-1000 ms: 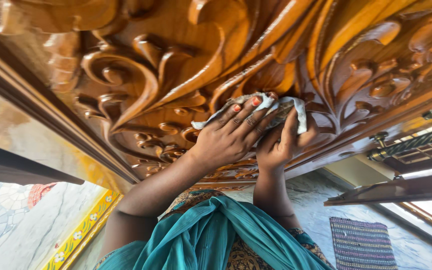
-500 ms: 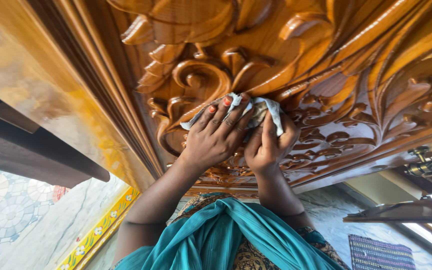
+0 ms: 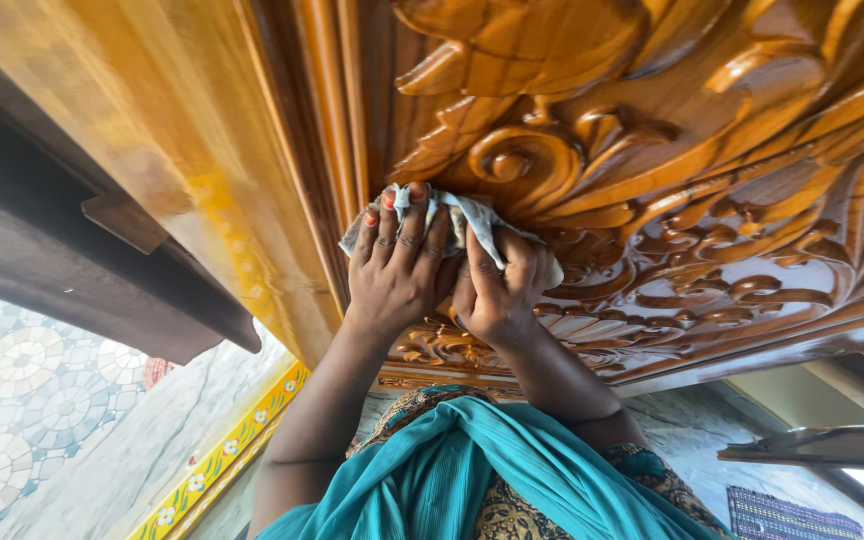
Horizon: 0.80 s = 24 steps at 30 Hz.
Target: The person cleans the carved wooden surfaces of a door with a cloth, wiping into the intricate grooves and patterns.
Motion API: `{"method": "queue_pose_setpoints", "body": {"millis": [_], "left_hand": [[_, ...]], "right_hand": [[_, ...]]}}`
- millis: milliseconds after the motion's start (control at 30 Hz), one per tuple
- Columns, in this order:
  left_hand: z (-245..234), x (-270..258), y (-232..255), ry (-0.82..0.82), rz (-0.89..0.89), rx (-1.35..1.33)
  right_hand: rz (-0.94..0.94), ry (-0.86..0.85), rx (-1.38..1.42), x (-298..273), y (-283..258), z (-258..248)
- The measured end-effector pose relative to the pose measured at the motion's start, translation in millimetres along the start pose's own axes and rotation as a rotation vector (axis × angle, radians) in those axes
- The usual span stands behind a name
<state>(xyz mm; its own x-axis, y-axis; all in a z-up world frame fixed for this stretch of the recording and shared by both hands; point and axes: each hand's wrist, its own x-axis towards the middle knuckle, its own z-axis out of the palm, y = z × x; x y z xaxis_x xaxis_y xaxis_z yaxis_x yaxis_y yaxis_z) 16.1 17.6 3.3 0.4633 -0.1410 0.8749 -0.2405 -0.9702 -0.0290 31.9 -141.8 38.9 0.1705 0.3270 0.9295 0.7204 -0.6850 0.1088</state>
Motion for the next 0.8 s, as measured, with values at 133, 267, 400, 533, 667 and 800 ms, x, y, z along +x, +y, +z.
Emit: {"method": "queue_pose_setpoints", "body": {"millis": [133, 267, 400, 533, 667, 800], "left_hand": [[-6.6, -14.3, -27.8, -0.005, -0.047, 0.033], [-11.2, -30.4, -56.6, -0.021, -0.058, 0.071], [-16.7, -45.7, -89.4, -0.002, -0.076, 0.11], [-20.8, -59.9, -116.4, -0.018, -0.12, 0.082], [-24.2, -71.4, -143.5, -0.015, -0.12, 0.083], [-27.2, -84.7, -168.6, -0.04, -0.127, 0.072]], "right_hand": [[-0.036, 0.008, 0.012, 9.0, -26.7, 20.3], [-0.08, -0.032, -0.032, 14.9, -53.8, 37.4], [-0.101, -0.06, -0.061, 22.8, -80.4, 53.8], [-0.103, -0.09, 0.03, 28.0, -104.0, 70.9], [-0.105, -0.089, -0.008, 34.3, -129.1, 84.9], [-0.127, -0.075, -0.024, 40.6, -152.4, 100.1]]}}
